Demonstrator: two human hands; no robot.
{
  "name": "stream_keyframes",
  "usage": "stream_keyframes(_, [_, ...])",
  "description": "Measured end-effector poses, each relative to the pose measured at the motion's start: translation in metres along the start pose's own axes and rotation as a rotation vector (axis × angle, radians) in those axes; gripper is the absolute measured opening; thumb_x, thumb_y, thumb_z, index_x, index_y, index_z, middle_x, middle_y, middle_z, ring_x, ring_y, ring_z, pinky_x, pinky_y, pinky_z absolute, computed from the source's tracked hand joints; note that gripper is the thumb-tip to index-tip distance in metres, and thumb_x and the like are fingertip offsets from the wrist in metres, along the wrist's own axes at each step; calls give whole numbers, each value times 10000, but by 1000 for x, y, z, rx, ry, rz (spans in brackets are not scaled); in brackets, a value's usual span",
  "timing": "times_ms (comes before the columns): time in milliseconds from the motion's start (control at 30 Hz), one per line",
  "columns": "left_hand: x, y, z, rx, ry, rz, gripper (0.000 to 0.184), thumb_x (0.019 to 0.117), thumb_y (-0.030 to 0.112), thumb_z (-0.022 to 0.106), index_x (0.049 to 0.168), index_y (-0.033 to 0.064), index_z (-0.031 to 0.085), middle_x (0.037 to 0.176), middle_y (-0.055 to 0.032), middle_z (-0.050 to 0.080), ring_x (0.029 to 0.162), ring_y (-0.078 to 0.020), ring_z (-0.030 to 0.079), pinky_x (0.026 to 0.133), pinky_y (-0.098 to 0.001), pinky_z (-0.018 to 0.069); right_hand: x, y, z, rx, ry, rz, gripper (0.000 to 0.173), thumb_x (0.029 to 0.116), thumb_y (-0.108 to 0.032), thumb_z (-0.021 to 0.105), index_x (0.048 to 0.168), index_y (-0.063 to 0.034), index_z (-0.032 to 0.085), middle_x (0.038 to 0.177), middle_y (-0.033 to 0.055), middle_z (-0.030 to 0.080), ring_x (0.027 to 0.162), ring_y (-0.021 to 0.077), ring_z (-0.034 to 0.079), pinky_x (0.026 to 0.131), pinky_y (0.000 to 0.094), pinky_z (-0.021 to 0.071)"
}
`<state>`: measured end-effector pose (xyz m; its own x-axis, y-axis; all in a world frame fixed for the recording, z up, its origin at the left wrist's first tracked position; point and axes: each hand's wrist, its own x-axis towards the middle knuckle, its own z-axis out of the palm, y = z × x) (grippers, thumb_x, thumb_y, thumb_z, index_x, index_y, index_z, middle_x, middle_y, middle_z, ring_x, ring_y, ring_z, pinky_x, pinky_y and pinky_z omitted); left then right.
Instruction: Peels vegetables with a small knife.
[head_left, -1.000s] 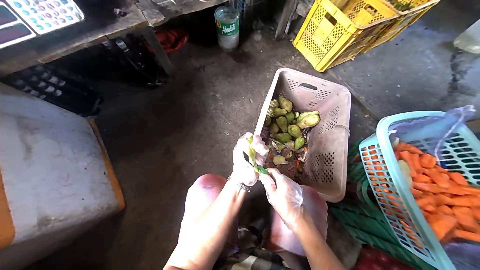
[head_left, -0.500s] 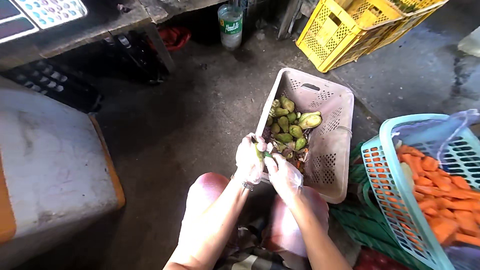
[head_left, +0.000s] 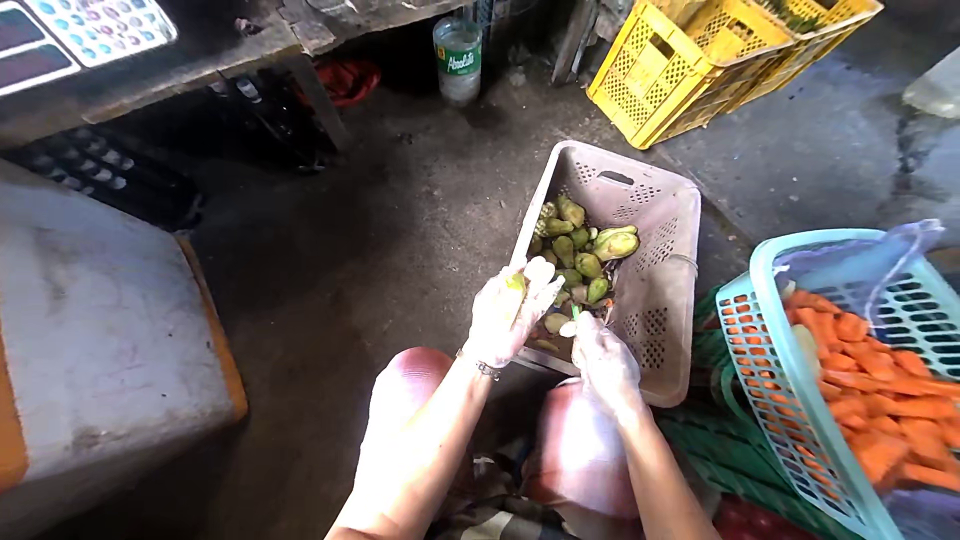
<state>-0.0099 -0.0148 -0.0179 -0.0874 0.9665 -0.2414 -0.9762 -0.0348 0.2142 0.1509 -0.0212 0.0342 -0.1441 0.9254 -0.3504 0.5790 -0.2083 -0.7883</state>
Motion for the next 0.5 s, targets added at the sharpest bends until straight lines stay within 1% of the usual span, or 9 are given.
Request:
stream_keyframes(33, [0, 1, 1, 18, -7, -17, 300, 1095, 170, 317, 1243, 39, 543, 1099, -124, 659, 1003, -207, 676, 899, -336, 573, -9, -12, -3, -224, -7, -52, 407, 1093, -340, 425, 1209, -69, 707, 960, 111, 717, 884, 231, 686, 815, 456, 541])
stream_keyframes(67, [-1, 1, 1, 54, -18, -17, 331, 1104, 195, 302, 1276, 43, 539, 1097, -122, 659, 994, -204, 673, 895, -338, 570, -17, -22, -2, -372, -43, -91, 439, 1079, -370, 456, 1287, -52, 677, 1099, 181, 733, 1037, 334, 706, 913, 560, 528])
stream_keyframes(100, [-2, 1, 4, 80, 3, -14, 352, 1110, 225, 296, 1286, 49, 546, 1088, -123, 673, 987, -208, 686, 893, -349, 577, -23, -29, 0, -484, -79, -109, 466, 1072, -402, 463, 1328, -63, 656, 1144, 205, 727, 1078, 384, 700, 919, 606, 518])
stream_keyframes(167, [-4, 1, 9, 106, 30, -7, 369, 1114, 256, 296, 1257, 58, 573, 1040, -113, 681, 938, -199, 691, 859, -339, 586, -28, -36, 7, -594, -107, -128, 461, 1064, -423, 474, 1339, -99, 654, 1143, 189, 731, 1061, 388, 707, 886, 601, 532])
stream_keyframes(233, [-4, 2, 9, 93, -4, 2, 375, 1114, 266, 282, 1183, 67, 592, 968, -90, 657, 871, -178, 672, 814, -309, 584, -28, -36, 11, -609, -98, -150, 451, 1062, -419, 479, 1322, -101, 663, 1119, 184, 737, 1037, 380, 716, 861, 591, 540])
stream_keyframes(333, [-5, 2, 10, 127, -21, 25, 353, 1115, 237, 277, 1149, 72, 587, 885, -67, 623, 797, -163, 651, 808, -316, 586, -23, -40, 12, -603, -104, -114, 455, 1073, -416, 460, 1345, -105, 650, 1148, 185, 731, 1074, 378, 704, 887, 587, 528])
stream_keyframes(367, [-6, 1, 12, 156, -10, 35, 352, 1115, 227, 264, 1137, 74, 580, 854, -59, 608, 761, -155, 638, 784, -309, 582, -21, -41, 12, -604, -110, -99, 457, 1078, -417, 453, 1348, -105, 647, 1160, 186, 727, 1087, 377, 699, 898, 585, 525])
stream_keyframes(433, [-7, -1, 15, 187, 33, 45, 366, 1117, 228, 243, 1165, 69, 569, 861, -63, 619, 754, -159, 643, 770, -315, 580, -17, -44, 12, -601, -125, -80, 465, 1082, -422, 440, 1345, -98, 644, 1168, 185, 722, 1102, 370, 692, 912, 577, 517])
stream_keyframes(500, [-8, -2, 16, 206, 75, 42, 369, 1119, 227, 254, 1201, 67, 577, 915, -77, 656, 776, -160, 659, 757, -308, 579, -12, -47, 11, -589, -137, -74, 476, 1085, -428, 429, 1333, -88, 650, 1168, 188, 720, 1113, 360, 688, 921, 570, 512])
